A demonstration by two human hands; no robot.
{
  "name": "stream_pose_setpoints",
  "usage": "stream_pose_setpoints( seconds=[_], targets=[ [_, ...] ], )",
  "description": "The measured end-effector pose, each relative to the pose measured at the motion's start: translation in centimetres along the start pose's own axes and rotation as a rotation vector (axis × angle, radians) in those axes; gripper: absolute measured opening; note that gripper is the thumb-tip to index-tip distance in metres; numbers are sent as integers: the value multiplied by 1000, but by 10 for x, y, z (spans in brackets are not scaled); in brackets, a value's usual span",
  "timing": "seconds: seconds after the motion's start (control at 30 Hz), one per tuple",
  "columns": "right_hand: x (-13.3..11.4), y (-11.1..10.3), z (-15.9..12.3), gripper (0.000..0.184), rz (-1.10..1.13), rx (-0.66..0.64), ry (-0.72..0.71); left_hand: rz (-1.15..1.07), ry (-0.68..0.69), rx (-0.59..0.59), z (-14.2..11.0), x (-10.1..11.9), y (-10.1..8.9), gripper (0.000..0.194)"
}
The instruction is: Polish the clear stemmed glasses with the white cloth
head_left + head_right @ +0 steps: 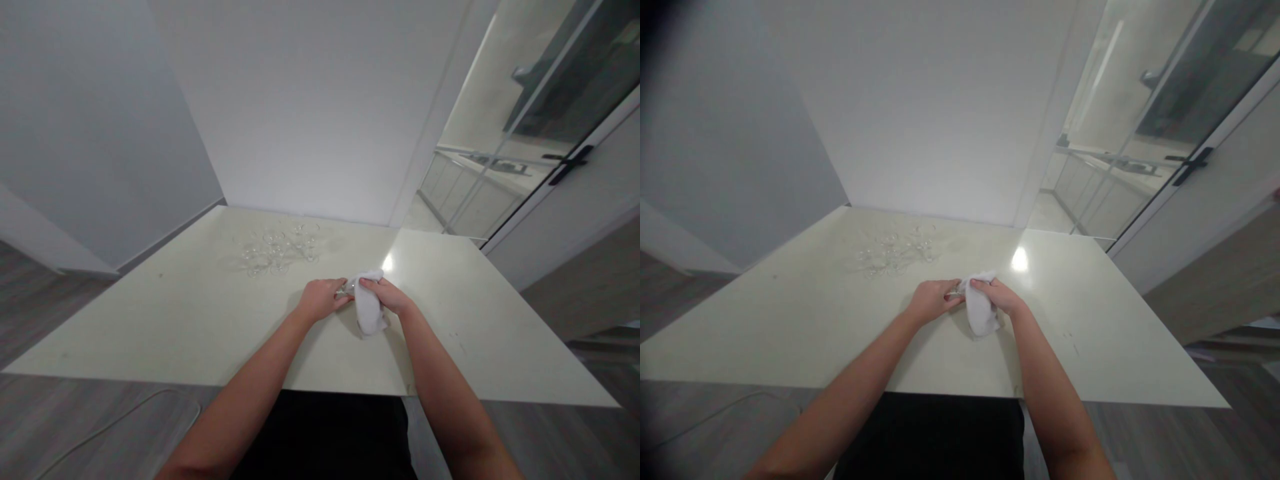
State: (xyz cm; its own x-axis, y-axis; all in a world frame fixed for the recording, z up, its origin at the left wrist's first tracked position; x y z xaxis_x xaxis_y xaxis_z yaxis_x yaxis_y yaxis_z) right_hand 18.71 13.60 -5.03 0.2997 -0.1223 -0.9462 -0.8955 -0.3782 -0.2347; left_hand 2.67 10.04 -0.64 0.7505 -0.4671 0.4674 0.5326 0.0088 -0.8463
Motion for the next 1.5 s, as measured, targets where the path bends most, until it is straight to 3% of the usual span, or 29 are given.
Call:
stream_pose_setpoints(
  seconds=[0.2,0.43,0.57,0.77,0.9,1.07,1.2,1.33,1.43,1.5],
  targets=[
    [-9,2,0,41,-7,17,-144,-25,-20,39,2,-1,-3,38],
    [-21,-3,3,41,-76,186,-238,-1,-85,95,2,-5,-9,41],
    [-21,-4,0,37,-101,129,-200,-14,-63,100,1,-7,-10,44],
    [-14,-4,-11,44,46,-23,-115,-25,100,27,1,-2,-3,51],
    [-11,-5,-8,45,122,81,-104,54,117,48,0,-3,-7,53],
    [-11,-7,1,46,300,214,-85,59,37,164,-1,-10,-18,54],
    [-19,-25,2,49,474,351,-168,-180,-20,333,-1,-14,-26,50],
    [-20,-31,1,63,552,330,-316,-773,-53,447,2,-17,-25,44],
    [-16,-9,2,66,353,221,-348,-1190,-36,387,8,-12,-15,44],
    [-16,19,3,67,162,77,-365,-1257,-20,311,10,-7,-7,42]
  ],
)
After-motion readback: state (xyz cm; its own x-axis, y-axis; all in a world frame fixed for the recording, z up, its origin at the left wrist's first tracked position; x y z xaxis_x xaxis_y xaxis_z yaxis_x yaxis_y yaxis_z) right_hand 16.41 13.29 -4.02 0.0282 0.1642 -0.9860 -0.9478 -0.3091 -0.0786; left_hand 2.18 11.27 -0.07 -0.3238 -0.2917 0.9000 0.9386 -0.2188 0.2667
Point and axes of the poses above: each hand's wrist, its own z-axis towards the middle knuckle, its own y-axis out of the palm, x = y × z, the point moved 6 cm from there along z, towards the middle knuckle, and after that the axes turned 15 degrees about -z, right-handed, at the moved point
